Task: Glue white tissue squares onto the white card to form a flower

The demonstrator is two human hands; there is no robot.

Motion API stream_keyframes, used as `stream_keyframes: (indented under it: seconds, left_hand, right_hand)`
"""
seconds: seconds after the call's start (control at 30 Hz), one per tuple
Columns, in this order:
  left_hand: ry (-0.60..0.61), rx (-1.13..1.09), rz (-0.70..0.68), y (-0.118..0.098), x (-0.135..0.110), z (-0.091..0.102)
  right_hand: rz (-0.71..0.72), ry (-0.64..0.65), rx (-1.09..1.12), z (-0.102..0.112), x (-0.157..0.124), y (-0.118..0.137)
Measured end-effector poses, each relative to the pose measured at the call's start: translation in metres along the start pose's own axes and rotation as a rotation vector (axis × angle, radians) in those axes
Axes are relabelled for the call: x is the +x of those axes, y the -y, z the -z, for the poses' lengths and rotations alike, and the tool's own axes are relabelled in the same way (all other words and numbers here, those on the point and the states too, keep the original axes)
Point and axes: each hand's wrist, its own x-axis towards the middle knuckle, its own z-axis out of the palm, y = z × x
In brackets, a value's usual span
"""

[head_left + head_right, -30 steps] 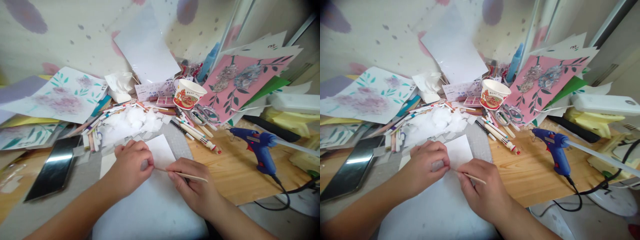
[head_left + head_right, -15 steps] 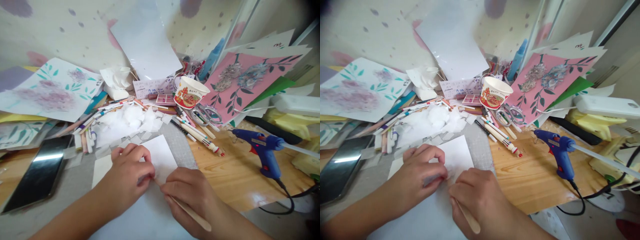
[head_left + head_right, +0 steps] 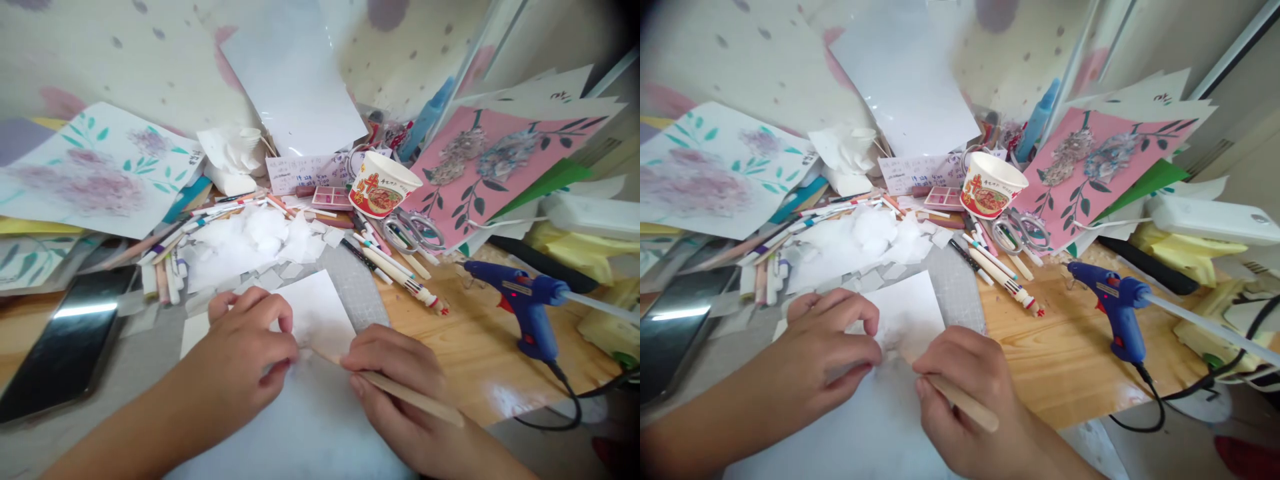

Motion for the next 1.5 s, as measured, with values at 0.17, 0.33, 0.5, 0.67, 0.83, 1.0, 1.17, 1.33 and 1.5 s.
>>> stream_keyframes:
  seconds: [0.17,0.33,0.5,0.67,0.83,1.0,1.17,1.33,1.5]
  left_hand:
    - [-0.132,-0.007,0.163,0.022,-0.001,0.018]
    - [-0.125,0.151,0.511,0.060,0.020,0.028]
    - [-0.127,0.223,0.440,0.064,0.051,0.020]
    - [-0.130,0.290,0.336,0.059,0.076,0.010]
    - [-0.166,0.284,0.316,0.064,0.084,0.016]
    - [-0.186,0.218,0.267,0.044,0.066,0.028]
    - [-0.108,0.153,0.025,0.009,0.037,0.018]
    - [-0.082,0.144,-0.144,-0.001,0.022,0.008]
    - [-0.072,0.177,-0.154,0.001,0.018,0.007]
  right_hand:
    - [0.023,0.025,-0.020,-0.005,0.000,0.000]
    - [0.050,-0.035,-0.079,-0.008,0.000,-0.003]
    - [0.056,-0.068,-0.096,-0.009,0.003,-0.002]
    - [0.078,-0.083,-0.108,-0.008,0.003,0.000]
    - [0.059,-0.093,-0.080,-0.009,0.002,-0.002]
    - [0.030,-0.107,-0.030,-0.007,-0.001,-0.003]
    - [-0.050,-0.289,0.017,-0.001,-0.007,-0.002]
    - [-0.183,-0.371,0.082,-0.002,-0.007,-0.005]
    - [-0.258,-0.179,0.051,-0.009,0.000,-0.009]
